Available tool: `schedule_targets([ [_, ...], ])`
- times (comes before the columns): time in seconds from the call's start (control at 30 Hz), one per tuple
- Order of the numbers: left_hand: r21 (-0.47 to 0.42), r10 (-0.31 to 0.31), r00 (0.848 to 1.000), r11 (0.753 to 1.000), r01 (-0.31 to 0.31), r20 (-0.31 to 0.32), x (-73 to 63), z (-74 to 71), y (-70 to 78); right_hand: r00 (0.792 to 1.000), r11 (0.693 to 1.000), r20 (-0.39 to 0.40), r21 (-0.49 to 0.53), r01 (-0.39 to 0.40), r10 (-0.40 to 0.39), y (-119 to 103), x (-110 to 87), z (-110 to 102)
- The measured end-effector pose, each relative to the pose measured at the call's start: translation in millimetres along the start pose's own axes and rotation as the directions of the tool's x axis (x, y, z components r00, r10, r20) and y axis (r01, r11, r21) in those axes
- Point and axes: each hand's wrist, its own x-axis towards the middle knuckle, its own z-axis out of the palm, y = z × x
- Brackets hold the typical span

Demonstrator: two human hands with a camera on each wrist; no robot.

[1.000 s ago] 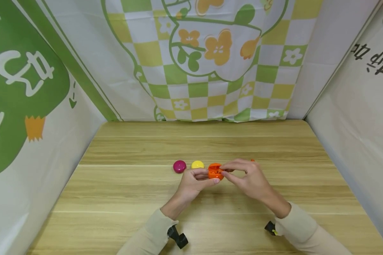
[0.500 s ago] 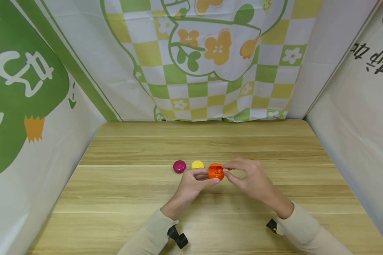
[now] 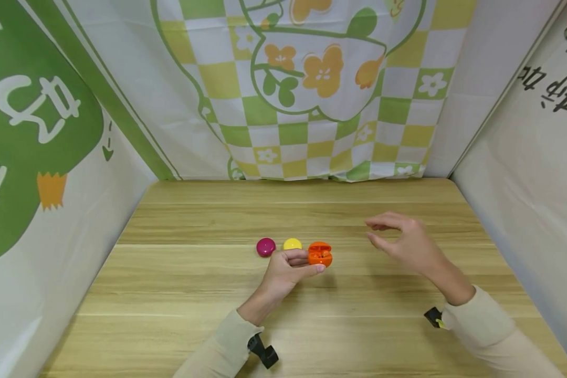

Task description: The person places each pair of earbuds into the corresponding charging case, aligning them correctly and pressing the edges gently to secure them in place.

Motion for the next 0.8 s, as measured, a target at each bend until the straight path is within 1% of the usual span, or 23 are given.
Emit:
schedule_targets([
  [0.2,0.004,0.006,1.0,1.0,-0.006,-0.002,-1.1,0.3,1.3,0.996,0.997,0.033,-0.018,-0.08,0.081,18,-3.9,-8],
  [0.3,0.008,0.012,1.0,1.0,-0.012,-0.003,-1.9,0.1,1.8,0.991,0.993,0.066,-0.017,-0.113,0.114,25,-4.4,-9],
  [0.37,0.011,0.007,1.0,1.0,-0.007,-0.005,-1.7,-0.3,1.4,0.984,0.989,0.095,-0.01,-0.147,0.147,30,-4.4,-9],
  [0.47,0.012,0.008,1.0,1.0,-0.008,-0.001,-1.7,-0.6,1.2,0.966,0.977,0.147,-0.015,-0.214,0.214,38,-4.6,-8],
  [0.6,0.011,0.006,1.0,1.0,-0.006,0.002,-1.5,-0.6,0.9,0.934,0.957,0.215,-0.024,-0.288,0.286,50,-4.5,-3],
  [0.7,0.012,0.006,1.0,1.0,-0.006,0.0,-1.5,-0.5,0.8,0.916,0.948,0.254,-0.013,-0.319,0.312,60,-3.5,2],
  [0.8,0.011,0.007,1.0,1.0,-0.007,-0.003,-1.2,-0.6,0.6,0.903,0.942,0.279,-0.014,-0.336,0.327,69,-2.1,8],
])
